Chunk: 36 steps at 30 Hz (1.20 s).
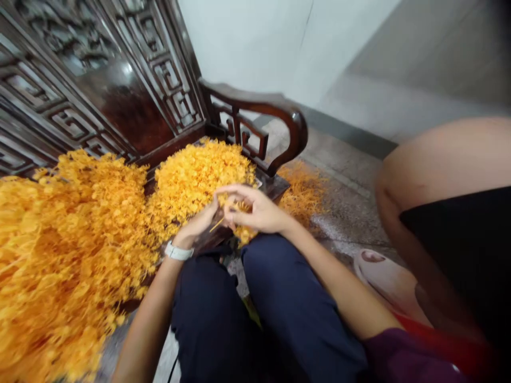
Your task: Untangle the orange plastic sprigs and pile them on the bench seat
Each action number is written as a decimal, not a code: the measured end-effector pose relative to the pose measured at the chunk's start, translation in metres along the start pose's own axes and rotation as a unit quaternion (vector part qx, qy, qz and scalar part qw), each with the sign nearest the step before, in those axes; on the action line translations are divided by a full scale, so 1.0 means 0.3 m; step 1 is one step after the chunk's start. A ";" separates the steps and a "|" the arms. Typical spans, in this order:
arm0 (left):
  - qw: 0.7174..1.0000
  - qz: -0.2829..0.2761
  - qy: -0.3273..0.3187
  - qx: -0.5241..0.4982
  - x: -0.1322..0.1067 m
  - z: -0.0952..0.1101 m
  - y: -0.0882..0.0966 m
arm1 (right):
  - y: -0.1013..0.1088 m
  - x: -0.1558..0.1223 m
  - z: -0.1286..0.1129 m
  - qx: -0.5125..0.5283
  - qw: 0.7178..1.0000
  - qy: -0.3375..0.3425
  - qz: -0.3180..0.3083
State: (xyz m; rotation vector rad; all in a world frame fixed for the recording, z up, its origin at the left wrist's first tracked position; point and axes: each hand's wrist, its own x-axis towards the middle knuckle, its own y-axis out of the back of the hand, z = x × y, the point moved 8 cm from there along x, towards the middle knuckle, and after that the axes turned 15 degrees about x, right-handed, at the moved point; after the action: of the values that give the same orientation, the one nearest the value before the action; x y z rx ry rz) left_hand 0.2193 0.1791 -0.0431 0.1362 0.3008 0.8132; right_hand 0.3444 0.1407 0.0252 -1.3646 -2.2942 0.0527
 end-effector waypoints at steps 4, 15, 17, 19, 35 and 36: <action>0.988 0.037 -0.015 -0.150 0.048 -0.016 0.043 | -0.044 -0.012 0.060 0.067 0.990 -0.101 -0.066; 0.963 0.037 -0.033 -0.265 0.083 -0.074 0.080 | 0.141 -0.019 0.115 -0.093 0.971 -0.152 0.160; 0.965 0.039 -0.023 -0.259 0.091 -0.128 0.084 | 0.181 -0.007 0.133 -0.093 0.961 -0.144 0.219; 0.970 0.044 -0.021 -0.239 0.104 -0.169 0.089 | 0.185 0.017 0.164 -0.081 0.960 -0.153 0.220; 0.923 -0.120 -0.060 -0.360 0.065 -0.170 -0.028 | 0.143 0.106 0.298 0.141 0.929 -0.186 0.287; 0.922 -0.115 -0.071 -0.363 0.060 -0.166 -0.027 | 0.125 0.108 0.308 0.187 0.922 -0.195 0.278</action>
State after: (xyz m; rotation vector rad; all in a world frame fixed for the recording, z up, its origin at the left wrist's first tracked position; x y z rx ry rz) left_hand 0.2209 0.1869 -0.0960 -0.5274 -0.1343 0.6331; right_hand 0.3245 0.2054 -0.0549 -1.8574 -1.9476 0.9705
